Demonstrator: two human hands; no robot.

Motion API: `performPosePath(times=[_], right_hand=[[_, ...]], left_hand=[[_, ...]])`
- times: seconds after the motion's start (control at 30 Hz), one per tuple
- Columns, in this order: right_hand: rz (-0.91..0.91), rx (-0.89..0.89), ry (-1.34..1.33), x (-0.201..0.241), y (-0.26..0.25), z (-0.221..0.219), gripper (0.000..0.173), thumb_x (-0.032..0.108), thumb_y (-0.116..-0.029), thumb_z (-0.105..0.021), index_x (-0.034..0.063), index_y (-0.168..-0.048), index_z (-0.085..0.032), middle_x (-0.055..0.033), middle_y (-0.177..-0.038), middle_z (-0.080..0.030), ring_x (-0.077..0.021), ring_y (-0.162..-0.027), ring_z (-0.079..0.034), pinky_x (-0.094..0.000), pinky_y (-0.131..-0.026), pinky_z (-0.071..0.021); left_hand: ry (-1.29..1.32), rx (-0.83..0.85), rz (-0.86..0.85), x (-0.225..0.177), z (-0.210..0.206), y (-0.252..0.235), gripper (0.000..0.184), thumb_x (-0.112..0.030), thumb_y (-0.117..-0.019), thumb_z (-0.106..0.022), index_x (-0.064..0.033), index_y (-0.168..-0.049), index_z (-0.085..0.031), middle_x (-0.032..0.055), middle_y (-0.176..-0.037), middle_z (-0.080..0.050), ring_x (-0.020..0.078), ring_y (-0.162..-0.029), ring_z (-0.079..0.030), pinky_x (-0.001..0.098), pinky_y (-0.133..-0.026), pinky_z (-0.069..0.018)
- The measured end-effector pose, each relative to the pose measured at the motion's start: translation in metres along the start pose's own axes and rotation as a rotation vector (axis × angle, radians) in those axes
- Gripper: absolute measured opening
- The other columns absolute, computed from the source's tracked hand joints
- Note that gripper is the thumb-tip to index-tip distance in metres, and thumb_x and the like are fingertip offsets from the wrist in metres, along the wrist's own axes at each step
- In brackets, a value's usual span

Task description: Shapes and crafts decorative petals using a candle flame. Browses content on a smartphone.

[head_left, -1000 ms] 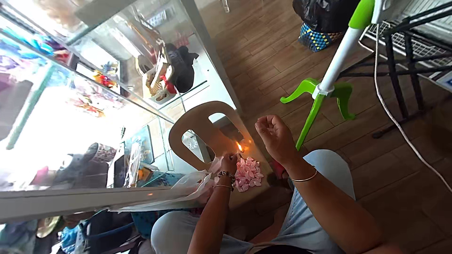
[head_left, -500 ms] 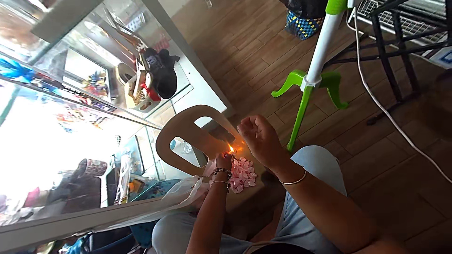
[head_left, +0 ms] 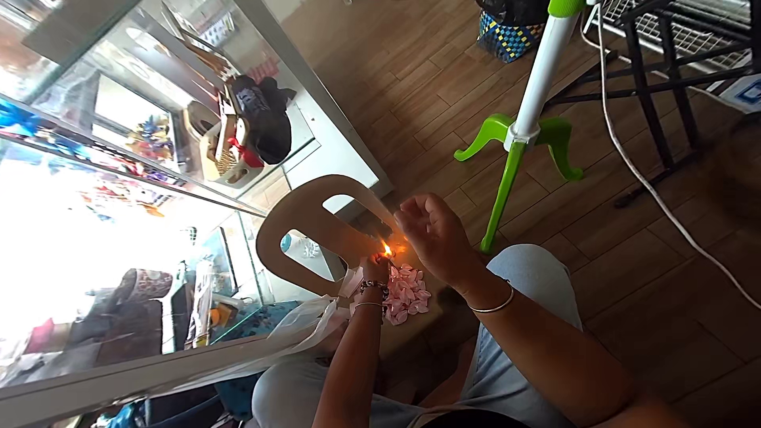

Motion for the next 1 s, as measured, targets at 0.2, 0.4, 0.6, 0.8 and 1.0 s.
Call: performPosePath(times=[0.2, 0.4, 0.6, 0.8, 1.0], right_hand=[[-0.021, 0.002, 0.000, -0.002, -0.001, -0.001, 0.031, 0.031, -0.1038, -0.059, 0.0066, -0.122, -0.059, -0.0102, -0.116, -0.059, -0.0164, -0.095, -0.062, -0.0329, -0.074, -0.0539], [-0.021, 0.009, 0.018, -0.001, -0.002, -0.004, 0.031, 0.032, -0.1041, -0.058, 0.0065, -0.122, -0.059, -0.0100, -0.116, -0.060, -0.0164, -0.095, -0.063, -0.0331, -0.074, -0.0543], [0.011, 0.006, 0.059, -0.006, -0.006, -0.013, 0.032, 0.032, -0.1040, -0.058, 0.0048, -0.121, -0.060, -0.0111, -0.114, -0.060, -0.0177, -0.093, -0.061, -0.0346, -0.075, -0.0527], [-0.047, 0.064, 0.040, -0.014, -0.011, -0.026, 0.032, 0.029, -0.1063, -0.055, 0.0059, -0.128, -0.059, -0.0104, -0.113, -0.064, -0.0165, -0.087, -0.063, -0.0336, -0.072, -0.0535], [-0.066, 0.185, 0.098, -0.022, -0.013, -0.050, 0.027, 0.020, -0.1050, -0.058, 0.0032, -0.127, -0.060, -0.0119, -0.111, -0.066, -0.0177, -0.092, -0.065, -0.0369, -0.080, -0.0549]], left_hand=[[0.020, 0.002, 0.029, -0.003, -0.001, 0.000, 0.027, -0.012, -0.1057, -0.052, 0.0037, -0.123, -0.065, 0.0222, -0.113, -0.068, 0.0294, -0.105, -0.065, 0.0451, -0.098, -0.0487], [-0.013, 0.001, 0.019, -0.001, 0.000, -0.001, 0.026, -0.013, -0.1060, -0.053, 0.0051, -0.121, -0.065, 0.0244, -0.114, -0.067, 0.0321, -0.108, -0.065, 0.0471, -0.099, -0.0485], [0.025, 0.017, 0.012, 0.006, 0.000, -0.004, 0.027, -0.013, -0.1056, -0.052, 0.0063, -0.120, -0.065, 0.0240, -0.110, -0.067, 0.0320, -0.103, -0.065, 0.0481, -0.096, -0.0491], [0.229, 0.159, 0.063, -0.006, 0.033, 0.026, 0.028, -0.018, -0.1087, -0.049, 0.0030, -0.123, -0.061, 0.0139, -0.105, -0.065, 0.0170, -0.088, -0.062, 0.0334, -0.080, -0.0514], [0.440, 0.282, -0.154, -0.016, 0.112, 0.101, 0.014, -0.013, -0.1061, -0.054, -0.0019, -0.103, -0.063, 0.0007, -0.085, -0.065, 0.0046, -0.074, -0.061, 0.0206, -0.066, -0.0490]])
Point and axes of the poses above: each hand's wrist, its own y-axis away from the middle knuckle, its own z-axis out of the back of the hand, x = y × z, the point moved 3 cm from there along -y, towards the middle knuckle
